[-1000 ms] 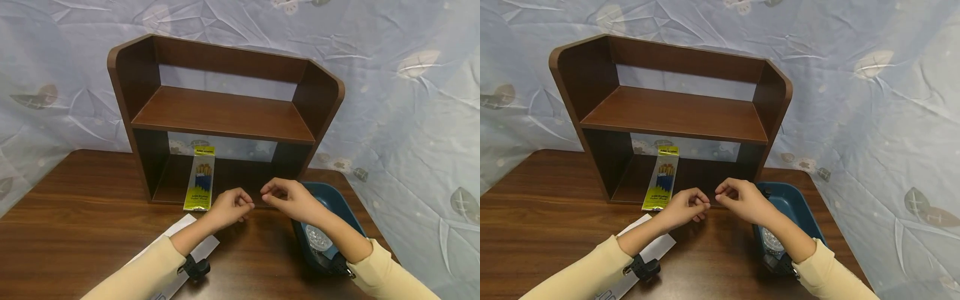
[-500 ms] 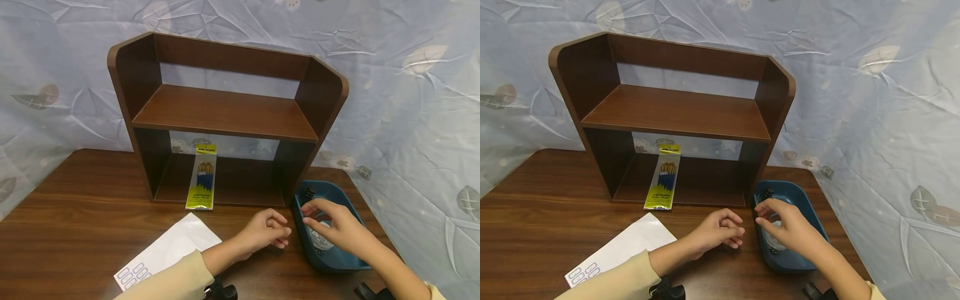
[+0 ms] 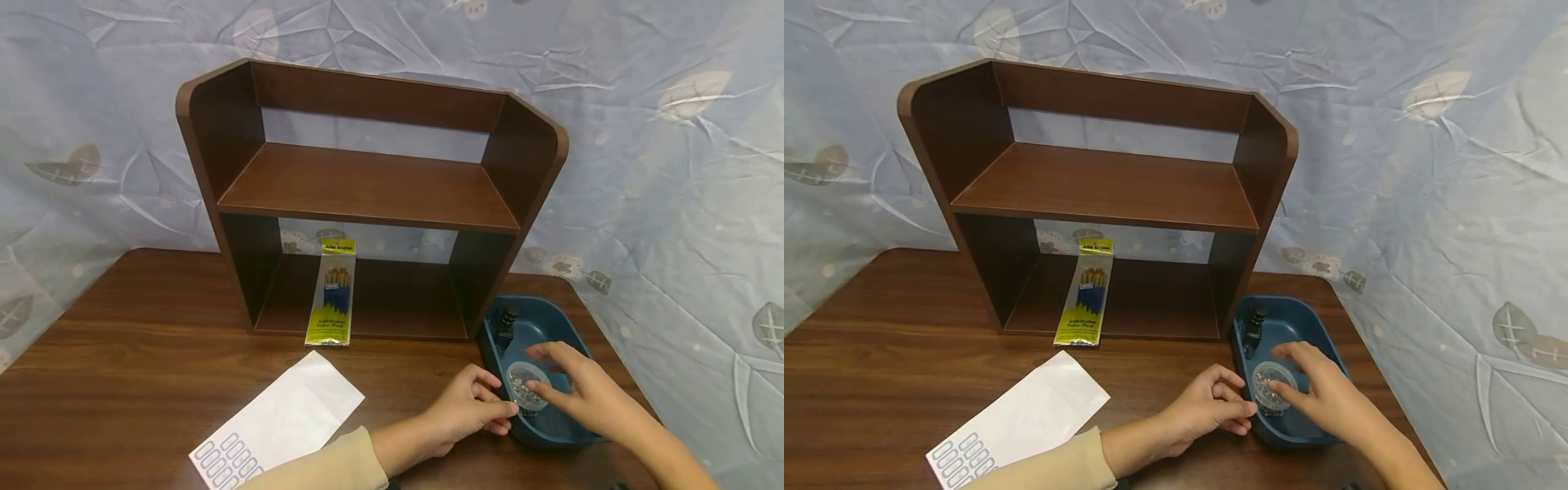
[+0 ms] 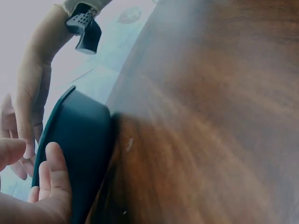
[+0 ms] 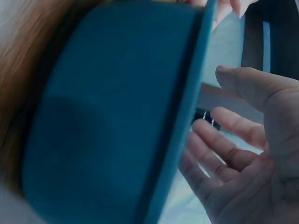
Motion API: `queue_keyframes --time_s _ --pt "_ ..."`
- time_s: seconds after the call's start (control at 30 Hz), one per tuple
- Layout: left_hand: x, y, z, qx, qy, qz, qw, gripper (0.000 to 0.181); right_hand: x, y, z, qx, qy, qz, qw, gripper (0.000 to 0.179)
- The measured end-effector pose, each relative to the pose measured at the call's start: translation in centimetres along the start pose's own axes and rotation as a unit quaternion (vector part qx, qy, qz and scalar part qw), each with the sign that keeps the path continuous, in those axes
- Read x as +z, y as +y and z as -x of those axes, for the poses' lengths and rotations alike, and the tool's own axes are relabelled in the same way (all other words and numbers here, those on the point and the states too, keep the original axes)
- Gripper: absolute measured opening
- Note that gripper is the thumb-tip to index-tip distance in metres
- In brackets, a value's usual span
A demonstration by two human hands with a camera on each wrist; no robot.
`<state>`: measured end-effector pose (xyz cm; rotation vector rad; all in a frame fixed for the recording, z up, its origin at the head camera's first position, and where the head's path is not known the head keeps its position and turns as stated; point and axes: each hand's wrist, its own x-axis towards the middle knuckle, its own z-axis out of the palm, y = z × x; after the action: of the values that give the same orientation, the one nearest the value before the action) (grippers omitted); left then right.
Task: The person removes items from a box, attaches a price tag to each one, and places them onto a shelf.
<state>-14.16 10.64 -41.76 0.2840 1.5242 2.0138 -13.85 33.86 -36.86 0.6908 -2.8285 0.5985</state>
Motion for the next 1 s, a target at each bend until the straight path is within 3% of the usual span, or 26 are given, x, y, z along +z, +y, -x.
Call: queue_keyframes --time_s 0.23,0.57,0.83,1.0 --pt "0.7 -0.6 -0.2 -0.004 -0.007 0.011 0.9999 0.041 0.2 1.9 0.9 0.04 -0.056 -0.037 0.997 0.057" --pt "1.4 -1.1 -0.5 -0.013 0.021 0.029 0.9993 0.038 1.0 2.6 1.4 0.063 -0.126 -0.125 0.9821 0.073" --pt "1.6 -0.9 -0.5 -0.025 0.016 0.069 0.9972 0.036 1.6 2.7 1.4 0.059 -0.114 -0.113 0.9853 0.071" --pt "1.7 -1.0 -0.5 -0.017 0.02 0.069 0.9973 0.037 1.8 2.7 1.5 0.057 -0.103 -0.106 0.9874 0.067"
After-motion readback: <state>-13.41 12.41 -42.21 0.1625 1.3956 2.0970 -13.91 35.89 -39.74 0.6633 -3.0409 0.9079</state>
